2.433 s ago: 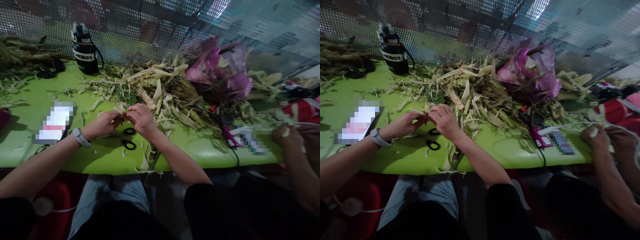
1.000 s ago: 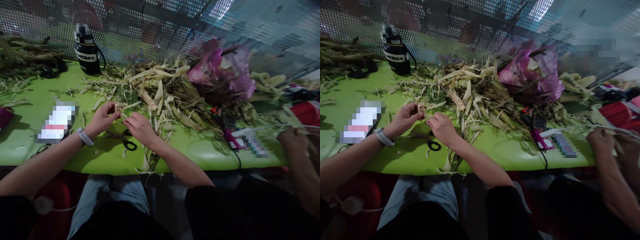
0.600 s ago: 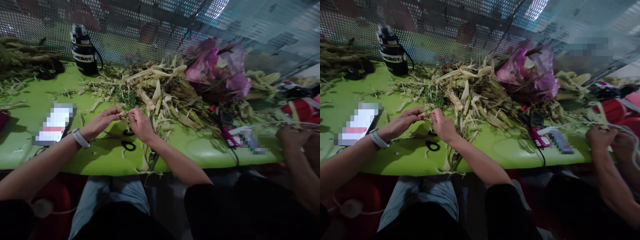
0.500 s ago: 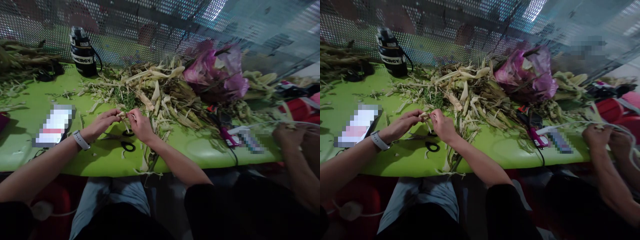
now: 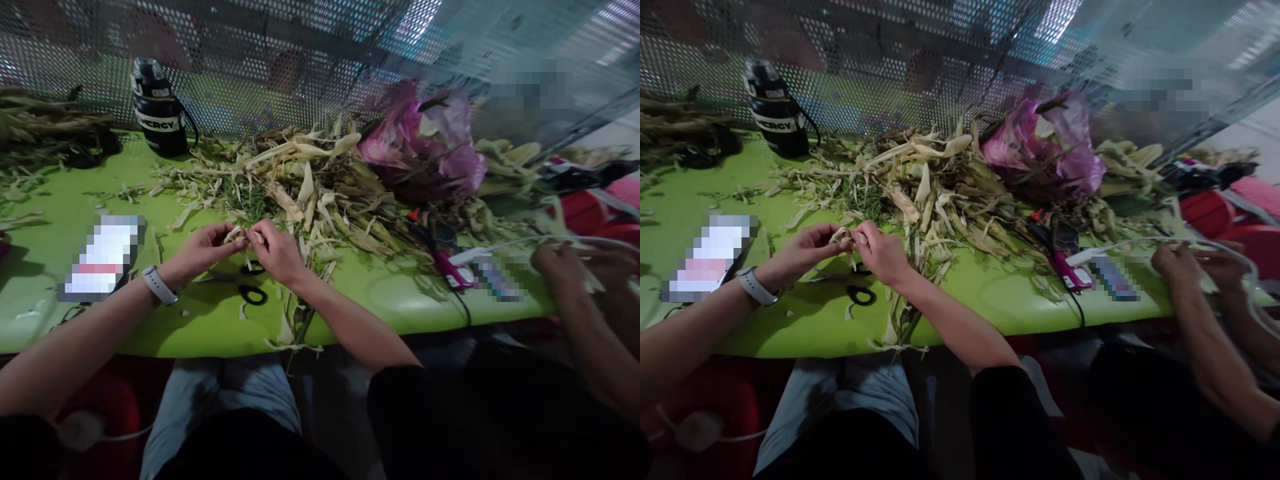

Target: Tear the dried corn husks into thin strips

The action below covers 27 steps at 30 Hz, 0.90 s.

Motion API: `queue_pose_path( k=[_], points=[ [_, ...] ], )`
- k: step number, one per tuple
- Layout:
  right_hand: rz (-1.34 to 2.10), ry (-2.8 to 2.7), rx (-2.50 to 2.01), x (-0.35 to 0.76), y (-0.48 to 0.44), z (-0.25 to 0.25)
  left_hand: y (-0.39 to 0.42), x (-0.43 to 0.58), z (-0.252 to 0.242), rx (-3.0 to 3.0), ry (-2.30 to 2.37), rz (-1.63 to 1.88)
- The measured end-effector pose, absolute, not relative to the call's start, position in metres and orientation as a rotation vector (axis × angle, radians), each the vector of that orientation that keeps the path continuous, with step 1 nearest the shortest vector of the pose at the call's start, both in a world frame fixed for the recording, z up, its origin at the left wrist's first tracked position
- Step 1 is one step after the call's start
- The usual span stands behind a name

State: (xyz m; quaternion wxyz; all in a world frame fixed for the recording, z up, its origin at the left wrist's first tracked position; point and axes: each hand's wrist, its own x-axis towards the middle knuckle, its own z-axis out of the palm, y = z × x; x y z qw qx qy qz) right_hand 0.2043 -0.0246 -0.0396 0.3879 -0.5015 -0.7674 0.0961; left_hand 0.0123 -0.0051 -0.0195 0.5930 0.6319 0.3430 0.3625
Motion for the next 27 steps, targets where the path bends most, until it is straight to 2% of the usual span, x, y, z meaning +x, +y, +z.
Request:
queue_pose_path(
  k=[13, 15, 18, 22, 27],
  points=[
    [0.972, -1.473, -1.05, 0.207, -0.022, -0.025, 0.008, 0.005, -0.024, 1.275, 0.878, 0.909],
    [1.0, -1.507, -0.936, 0.207, -0.024, -0.023, 0.009, 0.005, -0.022, 1.23, 0.888, 0.911],
    [0.865, -1.639, -0.817, 0.206, -0.027, -0.023, 0.008, 0.005, -0.021, 1.198, 0.87, 0.911],
    [0.709, -1.624, -0.854, 0.205, -0.026, -0.024, 0.007, 0.007, -0.023, 1.211, 0.856, 0.898],
    [1.156, -1.541, -0.931, 0.201, -0.021, -0.028, 0.003, 0.011, -0.024, 1.249, 0.85, 0.918]
  ],
)
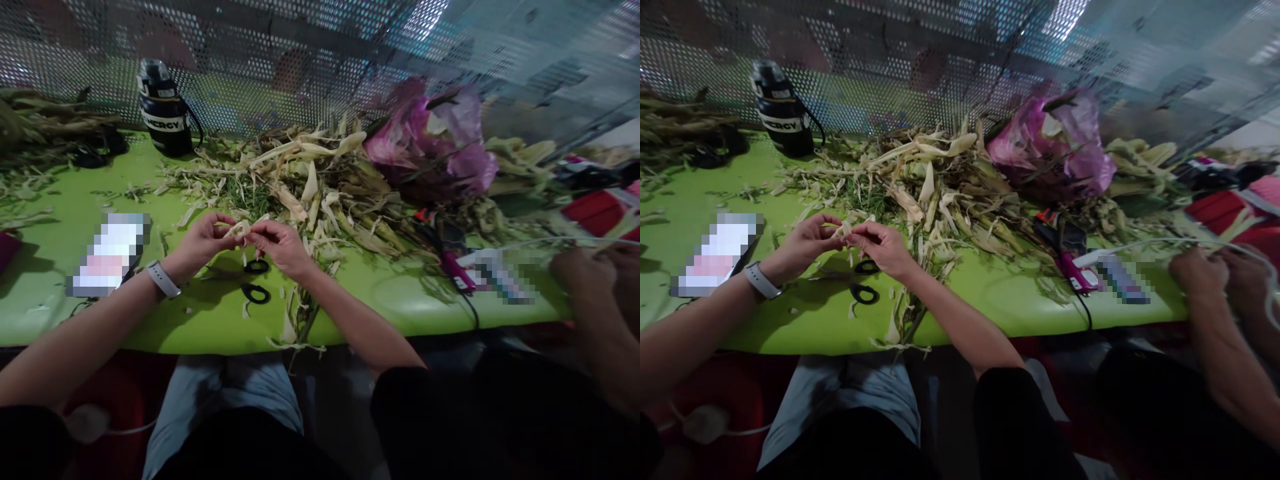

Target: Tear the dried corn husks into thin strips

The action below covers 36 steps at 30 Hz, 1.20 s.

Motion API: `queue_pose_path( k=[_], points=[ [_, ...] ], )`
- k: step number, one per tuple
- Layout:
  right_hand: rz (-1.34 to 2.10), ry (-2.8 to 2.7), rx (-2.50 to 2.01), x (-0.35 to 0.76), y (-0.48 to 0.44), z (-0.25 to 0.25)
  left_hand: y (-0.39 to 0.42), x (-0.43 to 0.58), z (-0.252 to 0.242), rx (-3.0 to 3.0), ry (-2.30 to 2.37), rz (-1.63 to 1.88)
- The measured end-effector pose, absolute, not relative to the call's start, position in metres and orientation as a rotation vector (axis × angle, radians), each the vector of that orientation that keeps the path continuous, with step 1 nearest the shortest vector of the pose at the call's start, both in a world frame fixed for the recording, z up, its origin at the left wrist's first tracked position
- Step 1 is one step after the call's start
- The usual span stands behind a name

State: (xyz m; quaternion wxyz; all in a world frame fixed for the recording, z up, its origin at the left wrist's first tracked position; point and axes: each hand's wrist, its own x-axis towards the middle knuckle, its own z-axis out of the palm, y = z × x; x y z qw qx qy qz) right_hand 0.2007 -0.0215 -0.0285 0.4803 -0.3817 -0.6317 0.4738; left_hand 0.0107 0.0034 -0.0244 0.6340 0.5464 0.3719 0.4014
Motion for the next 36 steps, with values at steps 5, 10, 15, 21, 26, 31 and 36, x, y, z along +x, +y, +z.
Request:
queue_pose_path(
  k=[5, 10, 15, 21, 26, 31, 36],
  points=[
    [1.312, -1.418, -0.941, 0.196, -0.019, -0.034, 0.002, 0.012, -0.026, 1.335, 0.834, 0.977],
    [1.332, -1.364, -0.92, 0.196, -0.018, -0.036, 0.001, 0.012, -0.027, 1.379, 0.838, 0.973],
    [1.268, -1.35, -0.949, 0.196, -0.017, -0.035, -0.002, 0.013, -0.026, 1.482, 0.839, 0.976],
    [1.1, -1.314, -0.982, 0.193, -0.019, -0.035, -0.006, 0.013, -0.026, 1.622, 0.877, 0.972],
    [1.214, -1.21, -1.025, 0.195, -0.019, -0.034, -0.004, 0.012, -0.03, 1.76, 0.843, 0.949],
    [1.406, -1.21, -1.118, 0.197, -0.017, -0.032, -0.004, 0.011, -0.032, 2.042, 0.889, 0.856],
    [1.358, -1.305, -1.156, 0.203, -0.013, -0.031, -0.004, 0.011, -0.032, 2.008, 0.824, 0.8]
  ],
)
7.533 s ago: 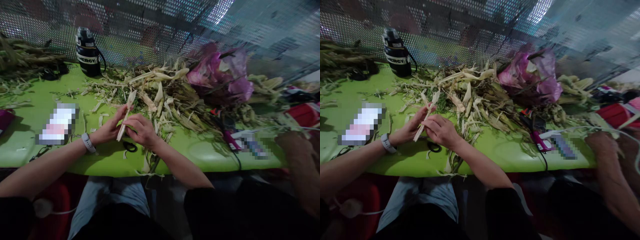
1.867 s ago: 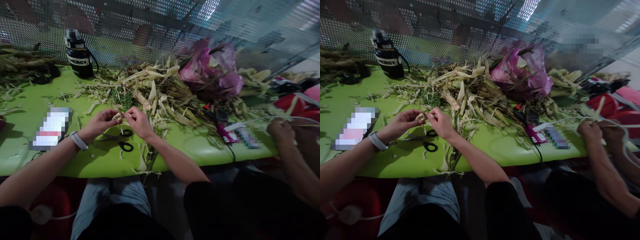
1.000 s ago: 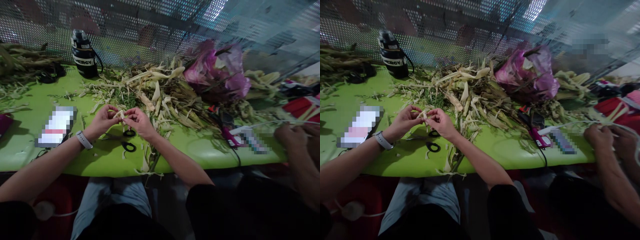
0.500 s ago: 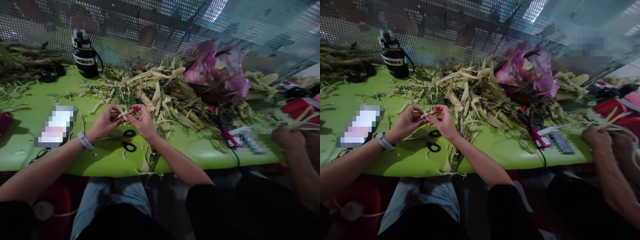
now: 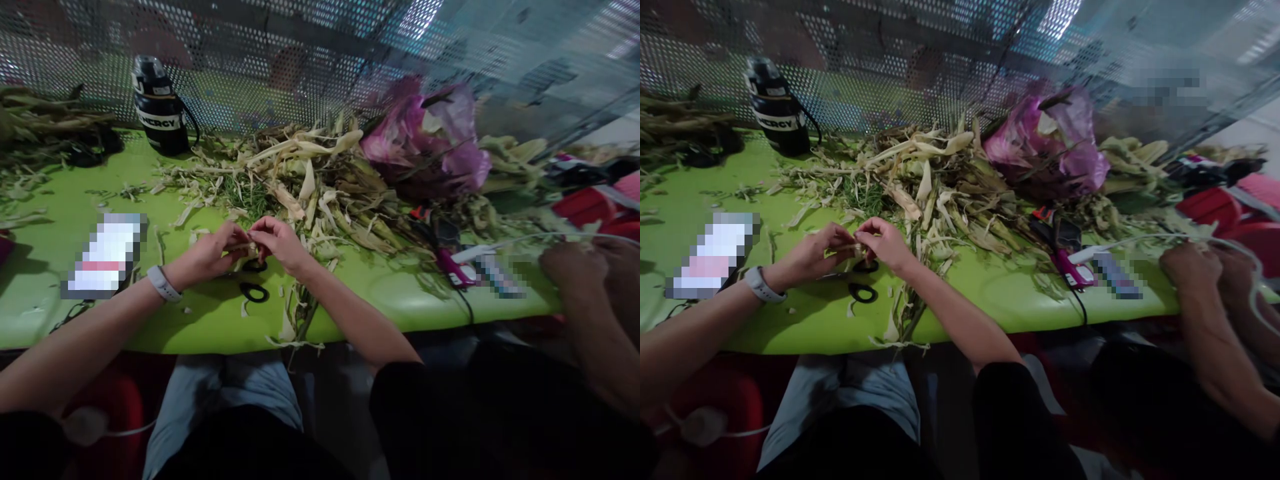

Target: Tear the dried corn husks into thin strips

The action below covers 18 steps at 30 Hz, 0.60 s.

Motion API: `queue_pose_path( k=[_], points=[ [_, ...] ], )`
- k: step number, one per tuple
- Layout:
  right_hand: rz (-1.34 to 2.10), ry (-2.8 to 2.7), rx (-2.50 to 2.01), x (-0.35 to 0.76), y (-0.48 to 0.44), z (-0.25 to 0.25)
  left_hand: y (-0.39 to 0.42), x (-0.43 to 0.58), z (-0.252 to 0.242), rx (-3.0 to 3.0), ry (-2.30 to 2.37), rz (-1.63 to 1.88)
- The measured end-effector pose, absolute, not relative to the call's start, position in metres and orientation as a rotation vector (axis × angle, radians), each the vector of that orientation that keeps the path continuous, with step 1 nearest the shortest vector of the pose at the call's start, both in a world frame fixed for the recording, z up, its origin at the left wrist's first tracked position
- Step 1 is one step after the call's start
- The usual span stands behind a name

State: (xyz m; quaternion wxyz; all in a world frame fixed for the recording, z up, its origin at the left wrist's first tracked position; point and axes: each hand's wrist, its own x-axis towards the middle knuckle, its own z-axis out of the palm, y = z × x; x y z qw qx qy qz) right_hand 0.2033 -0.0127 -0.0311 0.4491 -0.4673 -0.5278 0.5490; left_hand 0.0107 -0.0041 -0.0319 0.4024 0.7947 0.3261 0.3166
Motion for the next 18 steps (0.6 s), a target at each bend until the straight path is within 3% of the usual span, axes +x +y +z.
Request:
queue_pose_path(
  k=[11, 18],
  points=[
    [0.651, -1.702, -1.221, 0.213, -0.011, -0.028, -0.008, 0.012, -0.017, 1.778, 0.483, 0.579],
    [0.788, -1.561, -1.186, 0.211, -0.004, -0.039, -0.016, 0.01, -0.009, 1.598, 0.479, 0.404]
  ],
)
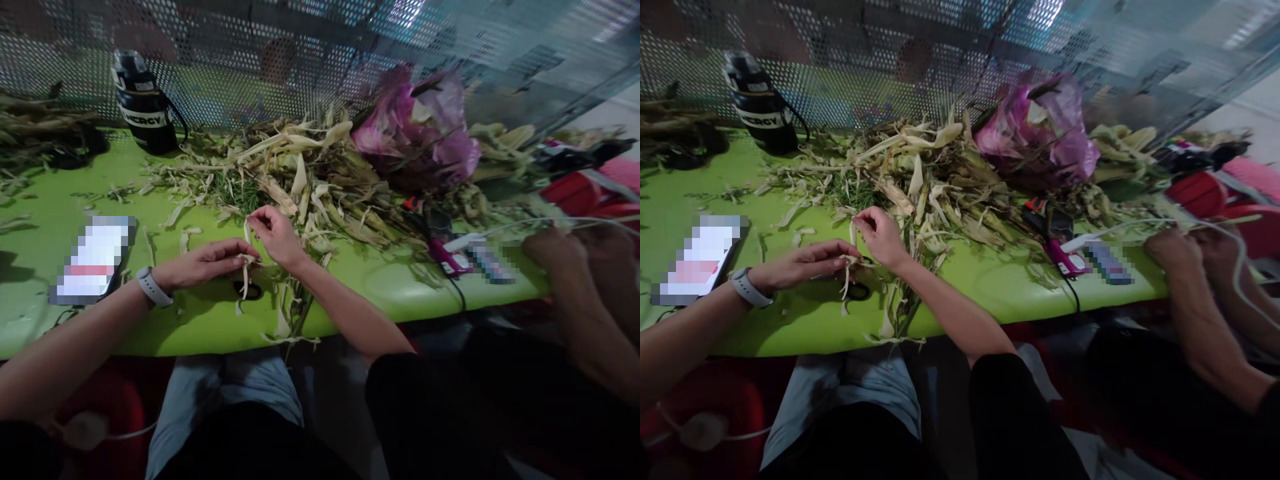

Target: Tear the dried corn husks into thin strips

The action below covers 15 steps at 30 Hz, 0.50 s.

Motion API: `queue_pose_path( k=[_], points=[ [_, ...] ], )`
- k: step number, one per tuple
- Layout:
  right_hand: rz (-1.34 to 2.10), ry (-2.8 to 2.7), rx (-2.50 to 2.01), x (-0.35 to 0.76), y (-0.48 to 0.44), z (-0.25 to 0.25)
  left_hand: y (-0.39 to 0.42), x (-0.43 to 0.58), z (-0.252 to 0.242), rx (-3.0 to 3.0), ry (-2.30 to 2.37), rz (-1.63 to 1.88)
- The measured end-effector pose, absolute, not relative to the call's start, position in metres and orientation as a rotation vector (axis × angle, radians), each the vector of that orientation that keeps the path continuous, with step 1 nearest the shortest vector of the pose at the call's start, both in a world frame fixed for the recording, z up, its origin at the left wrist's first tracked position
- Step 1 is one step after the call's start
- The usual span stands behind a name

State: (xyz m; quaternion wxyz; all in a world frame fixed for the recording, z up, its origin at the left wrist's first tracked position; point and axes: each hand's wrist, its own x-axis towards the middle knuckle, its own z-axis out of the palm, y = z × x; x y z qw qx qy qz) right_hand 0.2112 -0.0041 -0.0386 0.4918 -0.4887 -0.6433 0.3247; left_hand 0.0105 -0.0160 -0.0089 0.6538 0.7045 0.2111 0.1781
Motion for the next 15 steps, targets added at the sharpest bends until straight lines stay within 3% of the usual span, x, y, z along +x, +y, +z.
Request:
queue_pose_path(
  k=[11, 15],
  points=[
    [1.052, -1.459, -1.151, 0.221, -0.005, -0.021, -0.013, 0.017, -0.02, 1.476, 0.517, 0.787],
    [0.953, -1.717, -1.22, 0.226, -0.013, -0.009, -0.008, 0.015, -0.022, 1.514, 0.573, 0.851]
  ],
)
